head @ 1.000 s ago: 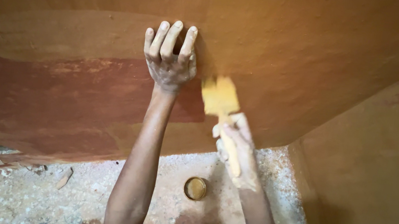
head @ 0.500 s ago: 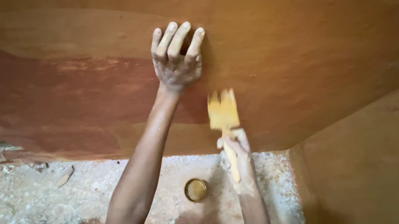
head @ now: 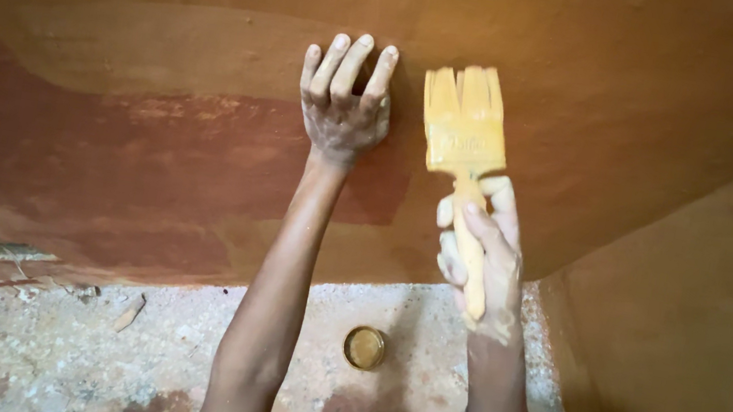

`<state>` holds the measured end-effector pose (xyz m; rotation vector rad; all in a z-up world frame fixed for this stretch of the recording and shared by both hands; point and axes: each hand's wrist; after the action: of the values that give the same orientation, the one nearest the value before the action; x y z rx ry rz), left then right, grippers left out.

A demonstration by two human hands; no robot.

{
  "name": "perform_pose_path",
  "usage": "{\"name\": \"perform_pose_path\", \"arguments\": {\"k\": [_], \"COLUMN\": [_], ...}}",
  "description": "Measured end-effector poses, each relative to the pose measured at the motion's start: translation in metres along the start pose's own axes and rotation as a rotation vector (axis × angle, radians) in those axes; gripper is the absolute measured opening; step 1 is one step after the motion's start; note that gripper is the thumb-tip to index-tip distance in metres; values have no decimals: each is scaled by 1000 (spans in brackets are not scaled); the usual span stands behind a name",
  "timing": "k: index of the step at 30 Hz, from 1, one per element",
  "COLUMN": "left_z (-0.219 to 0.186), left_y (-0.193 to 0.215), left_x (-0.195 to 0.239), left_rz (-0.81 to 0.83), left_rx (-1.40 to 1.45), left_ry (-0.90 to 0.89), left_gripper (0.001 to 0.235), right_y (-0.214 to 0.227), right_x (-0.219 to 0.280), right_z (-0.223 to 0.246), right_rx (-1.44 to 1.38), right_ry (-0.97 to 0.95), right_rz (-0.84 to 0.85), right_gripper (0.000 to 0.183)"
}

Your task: The person paints a wall with a brush, repeatedly dipping the brush into a small container of paint and applying it in horizontal strokes. The wall is partially painted, and the person continues to cover more area.

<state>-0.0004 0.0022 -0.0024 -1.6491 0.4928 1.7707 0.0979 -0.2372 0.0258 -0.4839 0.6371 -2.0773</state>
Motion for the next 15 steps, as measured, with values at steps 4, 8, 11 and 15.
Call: {"name": "perform_pose_path", "arguments": {"k": [4,8,11,15], "left_z": [0,-2,-1,-1], "left_y": [1,0,-1,-1], "left_x": [0,1,1,2], "left_rz": [-4,-3,-2,6], "left_rx": [17,0,-2,3], "left_ry": [-2,5,0,5], "left_gripper": [32,31,31,32], "right_y": [8,41,59,51], "right_x": [-8,-4,5,-1], "right_z": [-20,-68,-95,-91], "right_rx": [3,52,175,187], "right_ry": [-35,-147,-321,-284], "right_rz": [-17,-77,-263,-214], "right_gripper": [11,9,6,6]}}
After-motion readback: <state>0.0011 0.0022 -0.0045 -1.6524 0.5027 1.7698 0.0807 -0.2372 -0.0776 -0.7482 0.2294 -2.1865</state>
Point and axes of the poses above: each hand's wrist, its own x-axis away from the middle knuckle, its own y-axis out of the back of the hand, z = x × y, and after that the axes turned 15 degrees about -z, right-handed
